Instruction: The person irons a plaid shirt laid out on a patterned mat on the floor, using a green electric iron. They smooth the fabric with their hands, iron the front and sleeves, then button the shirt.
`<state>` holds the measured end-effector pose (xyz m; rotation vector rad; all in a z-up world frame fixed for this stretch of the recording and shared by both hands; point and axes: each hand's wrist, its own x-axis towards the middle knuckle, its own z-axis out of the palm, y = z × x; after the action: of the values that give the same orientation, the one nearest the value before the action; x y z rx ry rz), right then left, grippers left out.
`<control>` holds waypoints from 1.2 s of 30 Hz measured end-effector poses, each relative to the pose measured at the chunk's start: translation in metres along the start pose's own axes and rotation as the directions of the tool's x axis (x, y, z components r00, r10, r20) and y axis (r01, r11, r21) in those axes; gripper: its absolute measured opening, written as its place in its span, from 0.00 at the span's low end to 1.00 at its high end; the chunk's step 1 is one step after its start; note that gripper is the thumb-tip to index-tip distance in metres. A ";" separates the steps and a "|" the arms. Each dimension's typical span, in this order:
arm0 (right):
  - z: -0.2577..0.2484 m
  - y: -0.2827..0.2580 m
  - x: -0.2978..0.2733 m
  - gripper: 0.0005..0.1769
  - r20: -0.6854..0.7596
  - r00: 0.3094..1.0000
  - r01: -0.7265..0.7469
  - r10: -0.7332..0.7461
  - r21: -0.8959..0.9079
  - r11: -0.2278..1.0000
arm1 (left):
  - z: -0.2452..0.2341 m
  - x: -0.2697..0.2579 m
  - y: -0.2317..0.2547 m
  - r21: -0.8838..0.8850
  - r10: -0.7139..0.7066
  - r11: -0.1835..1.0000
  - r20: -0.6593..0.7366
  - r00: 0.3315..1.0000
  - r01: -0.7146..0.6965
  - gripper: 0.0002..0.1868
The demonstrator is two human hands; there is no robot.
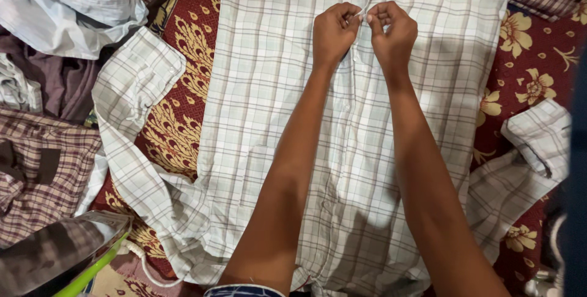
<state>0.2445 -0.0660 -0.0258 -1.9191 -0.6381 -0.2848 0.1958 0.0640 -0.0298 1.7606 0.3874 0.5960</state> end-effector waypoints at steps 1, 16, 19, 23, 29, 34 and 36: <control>0.000 0.002 0.001 0.04 0.003 1.000 0.001 -0.001 0.021 1.000 | 0.000 0.000 0.001 0.006 -0.019 1.000 0.014 1.000 0.019 0.07; -0.002 0.008 0.006 0.01 0.076 0.986 -0.153 0.150 0.036 0.988 | -0.003 0.001 0.002 -0.020 0.017 1.000 0.055 0.998 -0.016 0.09; -0.002 0.010 0.007 0.01 0.096 0.981 -0.172 0.167 0.050 0.984 | -0.003 0.002 0.005 -0.023 0.040 0.999 0.033 0.999 -0.039 0.08; -0.003 0.013 0.009 0.01 0.133 0.964 -0.241 0.230 0.072 0.968 | -0.005 0.004 0.012 0.044 -0.193 0.981 0.112 0.975 0.189 0.08; -0.002 0.015 0.009 0.01 0.107 0.962 -0.261 0.250 0.108 0.959 | -0.002 0.004 0.009 0.036 -0.159 0.987 0.126 0.979 0.156 0.06; -0.007 0.005 0.006 0.05 0.102 0.967 -0.252 0.235 0.209 0.945 | 0.001 0.005 0.006 0.150 -0.069 0.987 0.069 0.995 0.058 0.04; -0.009 0.002 0.006 0.07 0.089 0.972 -0.233 0.218 0.233 0.944 | 0.002 0.005 0.007 0.201 -0.115 0.975 0.091 0.989 0.095 0.04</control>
<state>0.2518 -0.0729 -0.0210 -1.7497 -0.4635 -0.0004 0.2013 0.0631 -0.0222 1.9375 0.4783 0.4015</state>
